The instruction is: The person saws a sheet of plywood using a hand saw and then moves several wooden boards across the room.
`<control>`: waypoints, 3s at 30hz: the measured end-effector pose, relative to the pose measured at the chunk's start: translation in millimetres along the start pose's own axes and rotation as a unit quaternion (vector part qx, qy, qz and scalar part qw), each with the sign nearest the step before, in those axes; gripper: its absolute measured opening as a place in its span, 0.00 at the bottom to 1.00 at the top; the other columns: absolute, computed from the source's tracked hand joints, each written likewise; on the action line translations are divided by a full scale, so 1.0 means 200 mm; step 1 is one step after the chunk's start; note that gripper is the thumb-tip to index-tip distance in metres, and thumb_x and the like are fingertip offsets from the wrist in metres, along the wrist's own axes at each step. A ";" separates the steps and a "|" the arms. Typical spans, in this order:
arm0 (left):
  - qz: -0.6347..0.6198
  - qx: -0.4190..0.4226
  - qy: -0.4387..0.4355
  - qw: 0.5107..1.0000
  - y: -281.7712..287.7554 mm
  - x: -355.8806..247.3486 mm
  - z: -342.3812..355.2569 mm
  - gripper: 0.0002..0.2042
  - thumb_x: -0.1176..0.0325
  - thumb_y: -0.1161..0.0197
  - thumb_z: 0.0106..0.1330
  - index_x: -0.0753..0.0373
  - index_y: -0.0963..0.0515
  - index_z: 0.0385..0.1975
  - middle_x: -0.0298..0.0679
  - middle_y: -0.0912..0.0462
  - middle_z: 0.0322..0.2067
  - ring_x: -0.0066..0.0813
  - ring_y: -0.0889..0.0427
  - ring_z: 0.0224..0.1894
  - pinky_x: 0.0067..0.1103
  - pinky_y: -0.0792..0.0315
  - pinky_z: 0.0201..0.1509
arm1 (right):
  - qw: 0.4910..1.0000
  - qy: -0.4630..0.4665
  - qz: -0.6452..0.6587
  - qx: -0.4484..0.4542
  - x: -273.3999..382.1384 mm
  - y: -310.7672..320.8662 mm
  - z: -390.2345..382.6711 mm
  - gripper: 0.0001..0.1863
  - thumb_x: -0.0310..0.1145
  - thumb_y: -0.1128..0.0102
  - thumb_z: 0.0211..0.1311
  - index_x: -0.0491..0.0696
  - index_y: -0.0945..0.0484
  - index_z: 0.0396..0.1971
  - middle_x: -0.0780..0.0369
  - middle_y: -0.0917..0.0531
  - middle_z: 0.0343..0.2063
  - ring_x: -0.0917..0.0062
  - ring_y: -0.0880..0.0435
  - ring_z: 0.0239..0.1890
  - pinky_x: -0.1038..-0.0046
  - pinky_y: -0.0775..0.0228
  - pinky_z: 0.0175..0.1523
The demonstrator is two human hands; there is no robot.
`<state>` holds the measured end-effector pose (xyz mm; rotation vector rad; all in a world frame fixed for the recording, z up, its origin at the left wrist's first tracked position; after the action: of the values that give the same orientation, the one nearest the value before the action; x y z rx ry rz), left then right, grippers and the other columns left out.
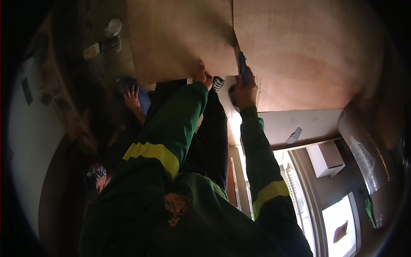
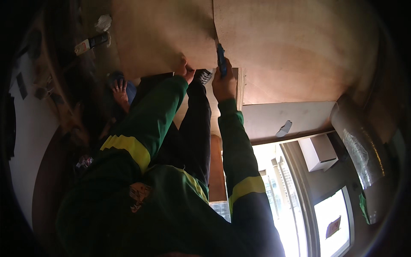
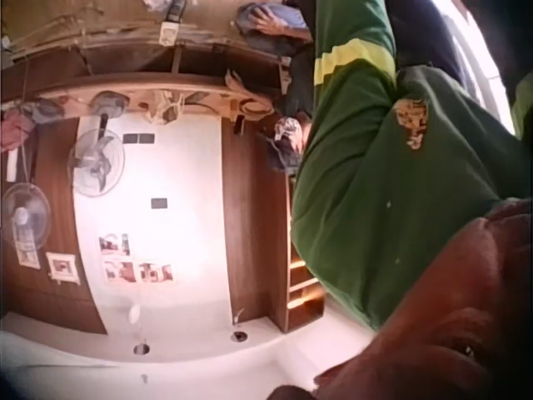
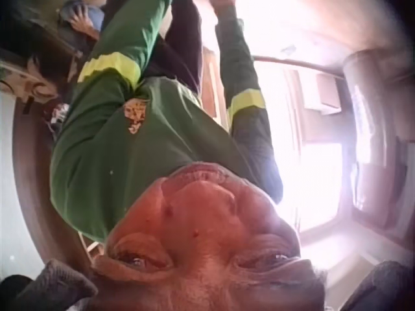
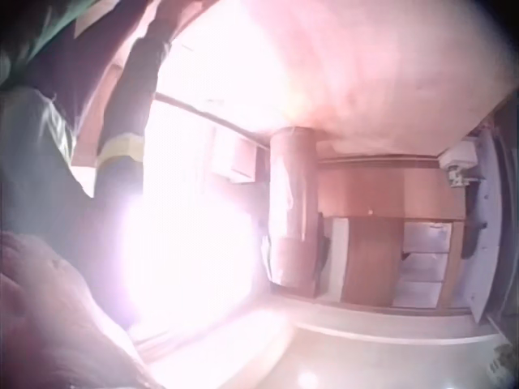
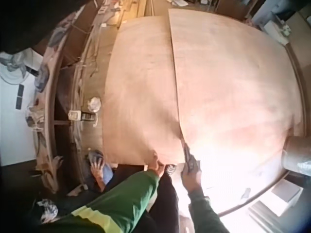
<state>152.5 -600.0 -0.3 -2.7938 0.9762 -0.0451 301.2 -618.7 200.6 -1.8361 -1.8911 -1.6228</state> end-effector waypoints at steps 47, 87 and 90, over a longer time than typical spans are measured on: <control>-0.017 0.032 -0.037 0.999 0.07 -0.09 0.08 0.24 0.68 0.35 0.72 0.55 0.32 0.66 0.39 0.26 0.62 0.40 0.28 0.66 0.45 0.29 0.70 | 0.997 -0.062 0.014 0.038 -0.04 0.03 -0.27 0.21 0.34 0.47 0.74 0.45 0.28 0.63 0.43 0.16 0.44 0.48 0.15 0.47 0.59 0.22 0.48; -0.030 -0.002 -0.036 0.999 0.15 -0.16 0.13 0.28 0.68 0.34 0.71 0.57 0.35 0.69 0.40 0.28 0.64 0.43 0.30 0.67 0.45 0.32 0.73 | 0.999 -0.017 -0.033 0.032 0.01 0.22 -0.64 0.25 0.30 0.44 0.70 0.45 0.31 0.66 0.45 0.14 0.41 0.49 0.12 0.43 0.58 0.18 0.43; -0.012 0.010 -0.037 0.999 0.13 -0.11 0.09 0.28 0.67 0.33 0.70 0.57 0.35 0.68 0.40 0.28 0.64 0.42 0.30 0.68 0.46 0.32 0.73 | 0.997 -0.055 -0.042 0.039 0.11 0.46 -0.90 0.25 0.27 0.45 0.70 0.44 0.31 0.66 0.45 0.15 0.48 0.53 0.13 0.51 0.60 0.17 0.49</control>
<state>120.9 -602.3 -22.7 -2.7676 0.9193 0.0439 256.2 -746.7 353.5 -1.8755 -2.0704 -1.4759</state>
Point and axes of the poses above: each hand's wrist, its own z-axis towards the middle knuckle, its own y-axis out of the back of the hand, x = y × z, the point moved 3 cm from there along z, towards the middle knuckle
